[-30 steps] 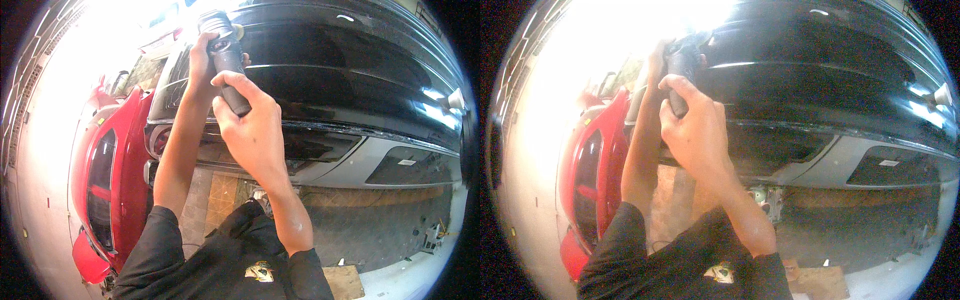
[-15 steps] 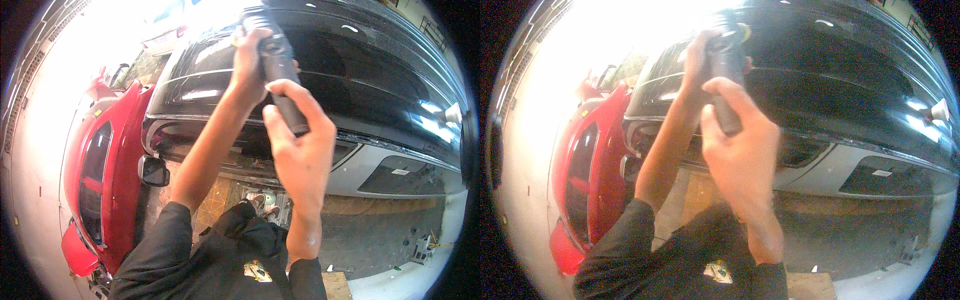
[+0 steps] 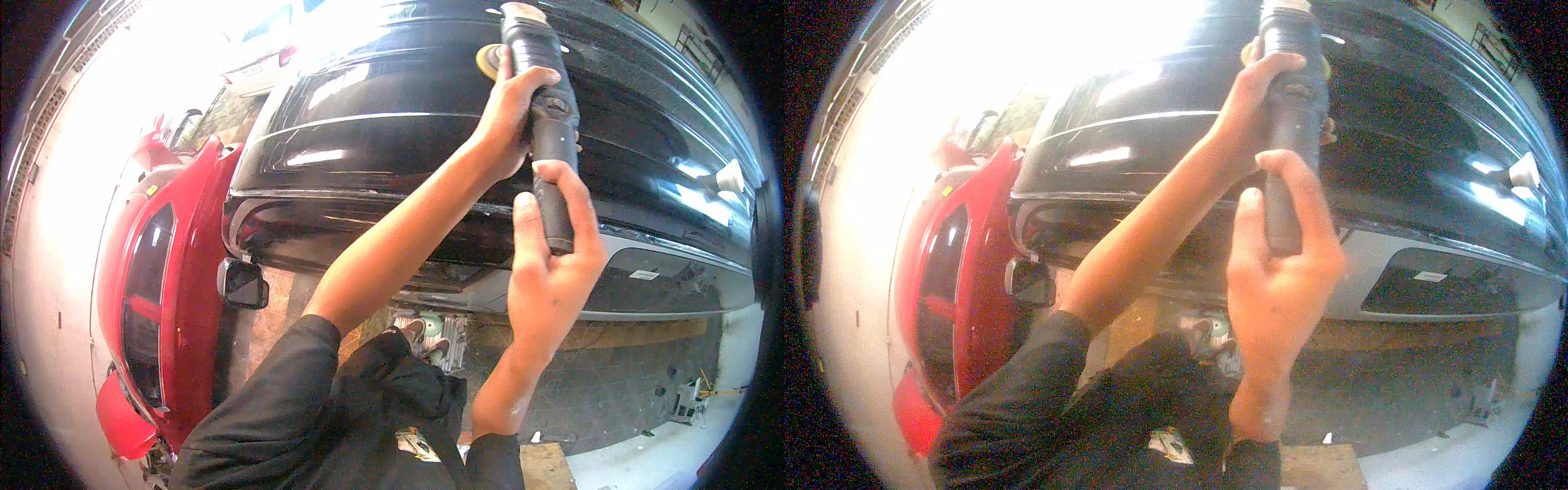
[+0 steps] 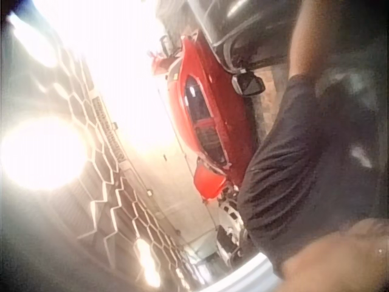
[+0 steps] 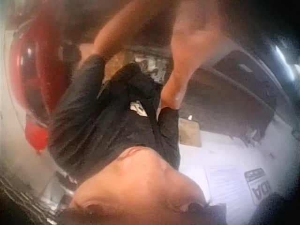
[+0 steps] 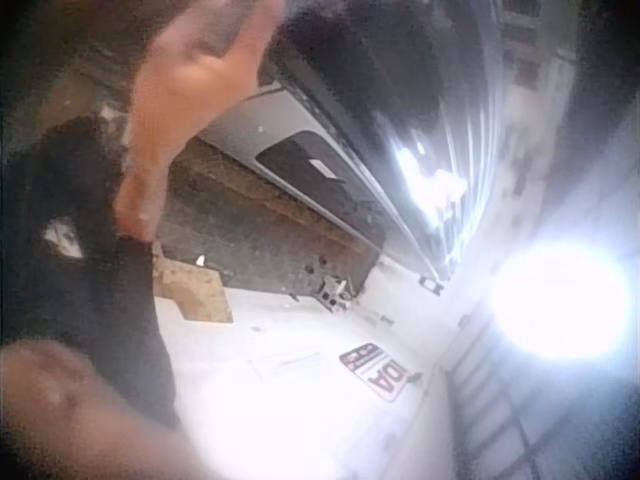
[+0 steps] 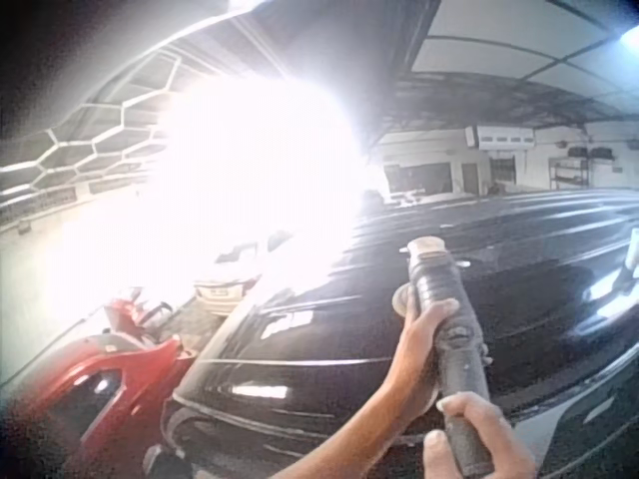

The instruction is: The person uses a rotary polisher to buff the roof of a black car. They move the tool across the surface in smooth, overlapping passes while holding the polisher with both hands.

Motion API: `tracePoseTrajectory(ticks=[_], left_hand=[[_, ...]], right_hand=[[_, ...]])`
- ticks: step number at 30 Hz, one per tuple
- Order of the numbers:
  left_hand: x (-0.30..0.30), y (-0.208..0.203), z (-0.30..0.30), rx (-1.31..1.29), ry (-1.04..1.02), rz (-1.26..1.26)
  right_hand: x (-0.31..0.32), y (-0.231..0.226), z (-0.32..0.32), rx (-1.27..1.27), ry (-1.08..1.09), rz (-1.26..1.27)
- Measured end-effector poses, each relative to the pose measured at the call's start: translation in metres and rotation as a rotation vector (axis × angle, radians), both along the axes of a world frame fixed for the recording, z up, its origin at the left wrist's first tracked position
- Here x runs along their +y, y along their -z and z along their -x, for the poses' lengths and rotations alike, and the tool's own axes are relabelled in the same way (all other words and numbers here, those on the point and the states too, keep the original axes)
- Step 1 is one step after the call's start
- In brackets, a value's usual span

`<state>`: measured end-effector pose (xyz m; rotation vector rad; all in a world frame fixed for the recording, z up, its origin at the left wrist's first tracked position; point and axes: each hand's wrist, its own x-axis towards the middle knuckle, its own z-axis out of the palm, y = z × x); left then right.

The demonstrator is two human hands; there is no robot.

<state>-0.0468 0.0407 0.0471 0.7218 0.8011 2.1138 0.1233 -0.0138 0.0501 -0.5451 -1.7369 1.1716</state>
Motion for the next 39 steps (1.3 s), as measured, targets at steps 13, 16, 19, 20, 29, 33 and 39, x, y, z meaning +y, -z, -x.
tracePoseTrajectory(ticks=[13,16,19,20,29,33,39], left_hand=[[-0.128,0.000,0.089,0.092,-0.435,0.191],[-0.147,0.000,0.101,0.076,-0.512,0.168],[-0.147,0.002,0.096,0.025,-0.526,0.137],[-0.145,0.002,0.092,0.017,-0.518,0.113],[-0.063,-0.004,0.024,-0.072,-0.308,0.138],[-0.016,-0.005,-0.002,-0.035,-0.179,0.133],[0.048,-0.007,-0.034,-0.027,0.043,0.100]], right_hand=[[-0.038,0.010,0.079,0.024,-0.502,0.230],[-0.040,0.008,0.092,0.009,-0.594,0.263],[-0.036,0.003,0.087,-0.093,-0.601,0.233],[-0.035,0.002,0.083,-0.076,-0.590,0.223],[-0.004,0.002,0.020,0.065,-0.279,0.068],[0.019,0.005,-0.005,0.044,-0.113,-0.013],[0.038,0.001,-0.028,0.009,0.082,-0.010]])
